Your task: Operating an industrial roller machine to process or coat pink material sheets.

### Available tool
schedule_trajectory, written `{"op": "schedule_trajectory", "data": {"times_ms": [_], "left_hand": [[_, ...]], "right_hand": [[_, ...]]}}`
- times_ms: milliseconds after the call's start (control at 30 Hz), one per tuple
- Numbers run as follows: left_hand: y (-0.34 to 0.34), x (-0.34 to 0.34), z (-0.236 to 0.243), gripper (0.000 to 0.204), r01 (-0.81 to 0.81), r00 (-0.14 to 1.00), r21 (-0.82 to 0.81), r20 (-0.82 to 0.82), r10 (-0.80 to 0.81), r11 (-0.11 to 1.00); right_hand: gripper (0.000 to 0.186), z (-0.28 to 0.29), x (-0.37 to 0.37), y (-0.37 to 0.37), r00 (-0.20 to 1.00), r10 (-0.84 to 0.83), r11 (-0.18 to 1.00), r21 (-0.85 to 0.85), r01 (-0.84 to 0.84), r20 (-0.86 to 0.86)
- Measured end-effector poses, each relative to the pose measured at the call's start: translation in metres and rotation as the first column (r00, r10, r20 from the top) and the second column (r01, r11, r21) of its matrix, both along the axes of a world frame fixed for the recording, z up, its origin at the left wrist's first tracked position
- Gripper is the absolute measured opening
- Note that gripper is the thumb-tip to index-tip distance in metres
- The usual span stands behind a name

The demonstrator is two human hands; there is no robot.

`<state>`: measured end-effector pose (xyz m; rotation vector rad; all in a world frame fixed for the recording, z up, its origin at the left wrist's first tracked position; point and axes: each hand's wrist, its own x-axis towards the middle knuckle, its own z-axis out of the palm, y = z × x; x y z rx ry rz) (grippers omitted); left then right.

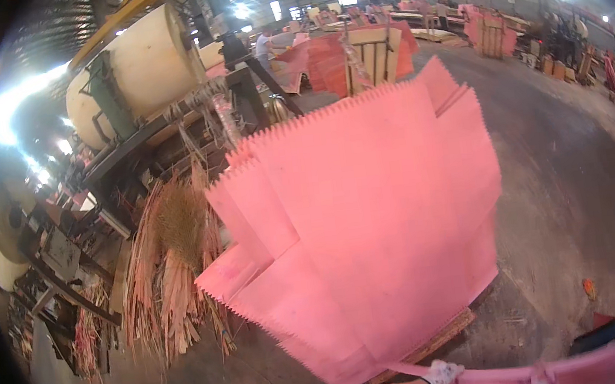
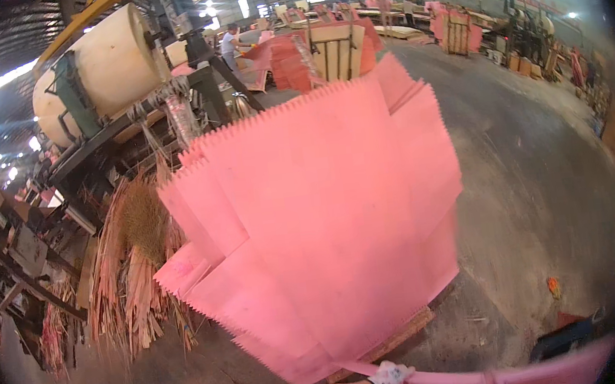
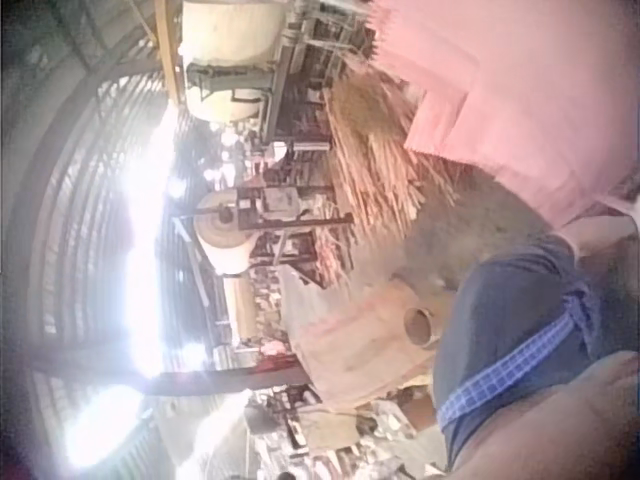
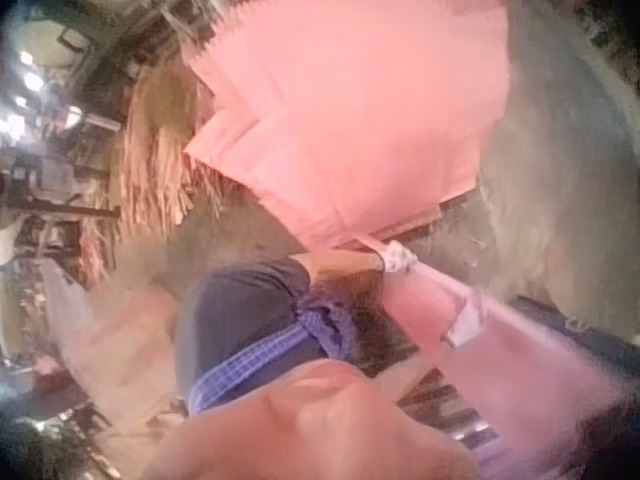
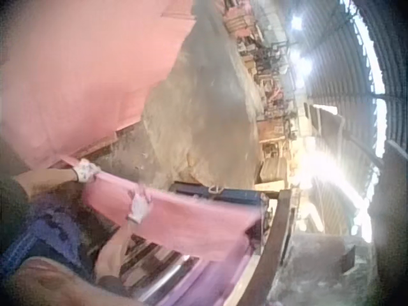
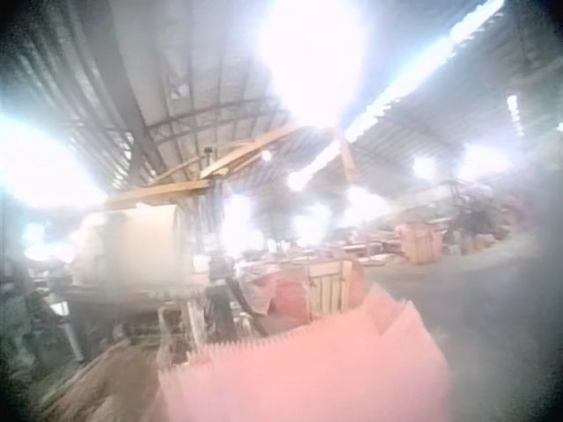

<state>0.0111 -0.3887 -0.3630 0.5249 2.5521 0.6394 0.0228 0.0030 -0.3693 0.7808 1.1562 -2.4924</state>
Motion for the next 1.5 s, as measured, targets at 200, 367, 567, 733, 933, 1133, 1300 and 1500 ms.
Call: {"op": "schedule_trajectory", "data": {"times_ms": [200,367,567,733,933,1133,1300,1500], "left_hand": [[-0.255,-0.084,0.067,0.034,-0.279,0.956,-0.174,-0.144,0.256,0.944],[-0.512,-0.123,0.213,0.077,-0.507,0.271,0.667,-0.478,0.835,0.546],[-0.456,-0.132,0.219,0.082,-0.399,0.775,-0.341,-0.621,0.114,0.851],[-0.482,-0.179,0.160,0.095,-0.429,0.897,-0.793,-0.430,0.101,0.432],[-0.358,-0.188,0.092,0.106,-0.198,0.980,-0.447,-0.114,0.165,0.872],[-0.060,-0.070,0.091,0.105,0.263,0.959,-0.321,0.192,-0.209,0.910],[0.042,0.010,0.053,0.097,0.553,0.803,-0.063,0.306,-0.511,0.831],[0.079,0.059,0.027,0.106,0.444,0.761,0.328,0.354,-0.544,0.834]], "right_hand": [[0.051,0.270,-0.074,-0.346,0.864,0.238,0.959,0.246,-0.138,-0.443],[0.053,0.221,-0.043,-0.310,0.923,0.256,0.961,0.179,-0.211,-0.287],[0.043,0.178,0.070,-0.199,0.973,-0.203,0.877,0.422,0.230,-0.108],[0.042,0.211,0.185,-0.108,0.840,-0.511,0.611,0.609,0.505,-0.184],[0.048,0.101,0.471,-0.005,-0.008,-0.940,0.071,-0.220,0.973,-0.340],[0.077,0.128,0.525,0.095,-0.152,-0.940,0.094,0.661,0.744,0.305],[0.077,0.024,0.530,0.103,0.258,-0.966,0.257,0.129,0.958,0.014],[0.056,-0.010,0.451,0.072,0.591,-0.788,0.355,0.657,0.666,-0.173]]}}
